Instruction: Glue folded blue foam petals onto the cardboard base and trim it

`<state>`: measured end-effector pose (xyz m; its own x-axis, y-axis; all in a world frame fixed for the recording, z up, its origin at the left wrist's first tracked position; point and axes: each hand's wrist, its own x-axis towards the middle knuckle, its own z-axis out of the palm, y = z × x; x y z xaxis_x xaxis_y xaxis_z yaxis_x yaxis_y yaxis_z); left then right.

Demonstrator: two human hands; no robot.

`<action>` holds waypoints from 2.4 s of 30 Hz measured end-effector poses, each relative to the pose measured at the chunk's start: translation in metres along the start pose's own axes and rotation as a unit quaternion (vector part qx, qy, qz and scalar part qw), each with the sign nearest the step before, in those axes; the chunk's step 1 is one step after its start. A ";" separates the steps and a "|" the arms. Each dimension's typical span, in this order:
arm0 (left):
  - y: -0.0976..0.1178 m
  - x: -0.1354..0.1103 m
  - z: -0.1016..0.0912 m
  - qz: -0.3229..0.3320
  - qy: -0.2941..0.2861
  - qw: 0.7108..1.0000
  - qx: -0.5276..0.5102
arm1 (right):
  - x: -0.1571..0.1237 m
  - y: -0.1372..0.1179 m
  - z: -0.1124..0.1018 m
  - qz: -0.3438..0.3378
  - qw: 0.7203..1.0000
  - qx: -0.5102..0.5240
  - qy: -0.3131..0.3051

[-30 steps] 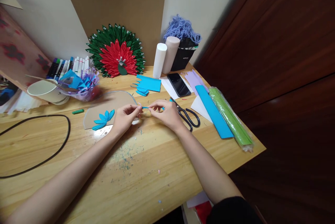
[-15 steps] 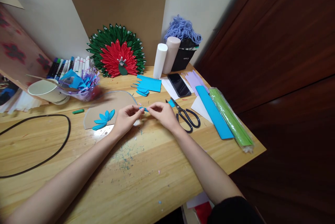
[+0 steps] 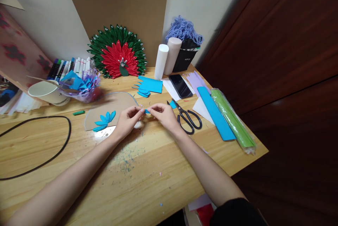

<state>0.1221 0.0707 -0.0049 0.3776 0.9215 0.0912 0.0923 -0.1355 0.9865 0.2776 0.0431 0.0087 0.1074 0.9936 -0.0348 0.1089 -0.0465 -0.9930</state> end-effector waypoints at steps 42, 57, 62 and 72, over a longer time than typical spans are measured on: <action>0.002 0.001 -0.001 0.066 0.049 0.996 -0.040 | 0.002 -0.008 -0.019 0.258 0.946 0.162 -0.108; -0.002 0.003 -0.003 0.000 0.062 0.995 -0.079 | -0.002 -0.007 -0.008 0.053 0.998 0.005 -0.039; -0.001 0.004 -0.004 0.004 0.068 0.995 -0.078 | -0.007 -0.007 -0.004 -0.047 0.995 -0.085 0.009; 0.002 0.003 -0.004 -0.005 0.072 0.994 -0.083 | -0.015 -0.013 -0.002 -0.218 0.941 -0.256 0.043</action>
<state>0.1195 0.0751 -0.0022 0.2413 0.9664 0.0884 -0.0630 -0.0753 0.9952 0.2764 0.0291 0.0228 0.0197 0.9189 0.3941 0.6203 0.2979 -0.7256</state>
